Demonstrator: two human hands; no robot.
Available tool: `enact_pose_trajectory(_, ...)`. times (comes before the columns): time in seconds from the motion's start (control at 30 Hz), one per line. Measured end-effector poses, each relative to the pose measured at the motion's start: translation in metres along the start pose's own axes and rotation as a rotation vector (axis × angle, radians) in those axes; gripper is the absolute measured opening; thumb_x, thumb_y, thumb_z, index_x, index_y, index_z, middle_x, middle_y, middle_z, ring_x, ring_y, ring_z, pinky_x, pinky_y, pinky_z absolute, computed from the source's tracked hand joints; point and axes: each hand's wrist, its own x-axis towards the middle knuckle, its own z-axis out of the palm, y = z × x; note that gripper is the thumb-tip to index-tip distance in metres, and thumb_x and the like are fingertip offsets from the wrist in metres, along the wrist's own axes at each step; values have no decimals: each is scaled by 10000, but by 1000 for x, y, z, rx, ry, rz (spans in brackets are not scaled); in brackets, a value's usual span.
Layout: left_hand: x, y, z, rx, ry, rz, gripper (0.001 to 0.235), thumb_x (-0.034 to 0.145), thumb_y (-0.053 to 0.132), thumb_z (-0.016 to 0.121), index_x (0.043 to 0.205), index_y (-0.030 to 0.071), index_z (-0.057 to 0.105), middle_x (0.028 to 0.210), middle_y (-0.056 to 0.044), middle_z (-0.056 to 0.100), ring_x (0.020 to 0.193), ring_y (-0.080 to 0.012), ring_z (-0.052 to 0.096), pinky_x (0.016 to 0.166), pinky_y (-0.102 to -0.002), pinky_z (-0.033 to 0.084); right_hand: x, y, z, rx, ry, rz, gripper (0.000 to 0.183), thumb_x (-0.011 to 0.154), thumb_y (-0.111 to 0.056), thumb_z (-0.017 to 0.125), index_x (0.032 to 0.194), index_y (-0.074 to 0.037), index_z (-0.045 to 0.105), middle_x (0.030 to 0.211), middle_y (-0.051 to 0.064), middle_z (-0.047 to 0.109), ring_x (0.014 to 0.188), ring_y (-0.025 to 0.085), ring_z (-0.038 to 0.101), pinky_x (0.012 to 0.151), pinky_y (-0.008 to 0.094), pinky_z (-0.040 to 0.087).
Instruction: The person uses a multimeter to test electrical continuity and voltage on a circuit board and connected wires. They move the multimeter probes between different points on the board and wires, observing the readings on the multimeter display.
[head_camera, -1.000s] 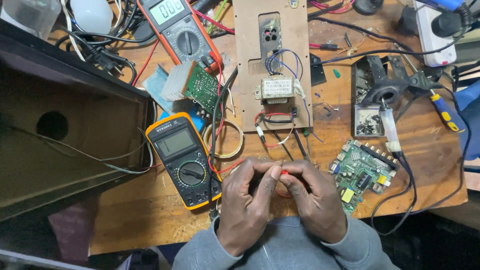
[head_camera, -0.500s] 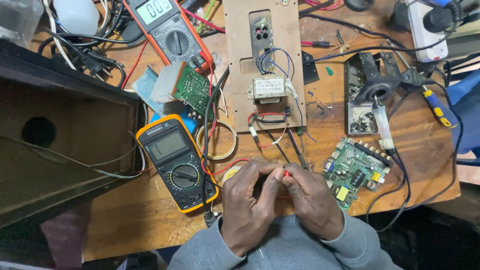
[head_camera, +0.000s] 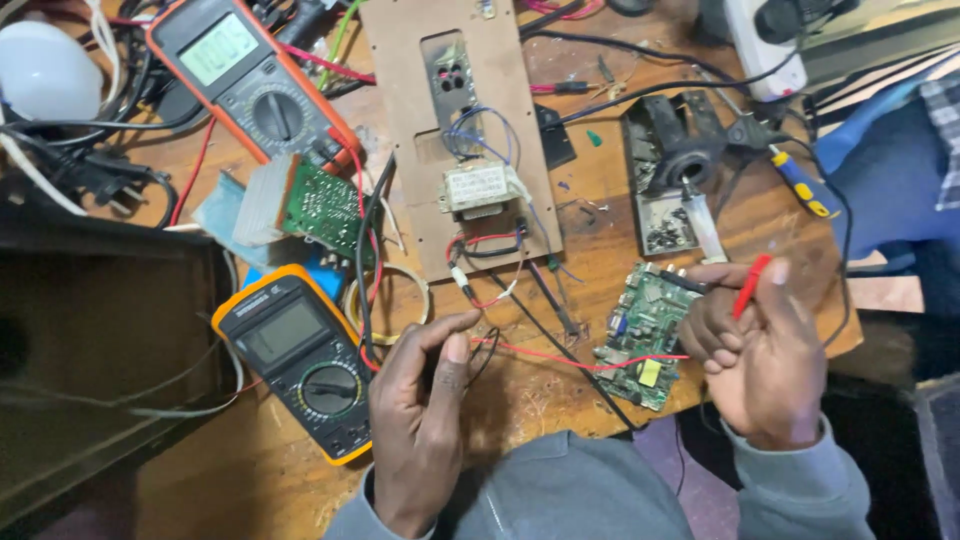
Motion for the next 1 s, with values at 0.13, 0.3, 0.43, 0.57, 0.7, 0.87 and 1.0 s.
enact_pose_trajectory(0.13,-7,5,15,-23,-170,14,291,1001,263,546,1116,85,746,976,-42,750,925,-175,716,831,-296,511,-13,10,11,-117,-4,40,529,1043,-334,512,1304,122,577,629,4,424,511,98,373,444,227,311)
enact_pose_trajectory(0.3,-10,11,24,-212,-382,58,283,1025,283,528,1013,60,702,976,-68,692,928,-198,679,827,-320,508,-35,19,49,-476,-45,-24,356,996,-231,576,1189,49,684,727,151,729,701,213,697,693,321,561)
enact_pose_trajectory(0.43,-16,0,27,-409,-554,-63,240,1019,304,557,1020,94,674,1026,-41,685,971,-157,624,881,-313,483,-41,26,74,-594,-187,-296,135,967,-145,650,989,-28,714,938,93,651,899,189,644,804,282,526)
enact_pose_trajectory(0.57,-21,-6,26,-554,-565,-225,244,1005,299,585,1050,79,682,1035,-36,709,969,-127,636,880,-290,488,-34,20,71,-654,-282,-336,188,971,-175,664,1055,-42,768,860,72,658,770,170,632,696,273,494)
enact_pose_trajectory(0.7,-23,-2,27,-576,-575,-177,191,1007,268,568,1045,121,684,1364,-157,689,1323,-235,637,1091,-372,472,-11,1,51,-524,-210,-328,261,1008,-214,610,1109,4,711,765,98,675,687,170,671,607,267,601)
enact_pose_trajectory(0.87,-18,3,24,-472,-496,-318,264,958,277,634,1026,66,777,1014,-39,797,969,-141,750,868,-294,600,75,-34,-31,-1053,176,-715,105,1114,-77,714,1178,-6,668,905,41,513,778,124,431,745,283,368)
enact_pose_trajectory(1.0,-17,7,24,-392,-472,-290,296,944,312,642,1035,82,805,900,-22,781,902,-133,721,838,-302,565,132,-24,-60,-1483,98,-644,426,917,-60,786,1331,-19,693,1203,214,584,1147,377,544,994,497,426)
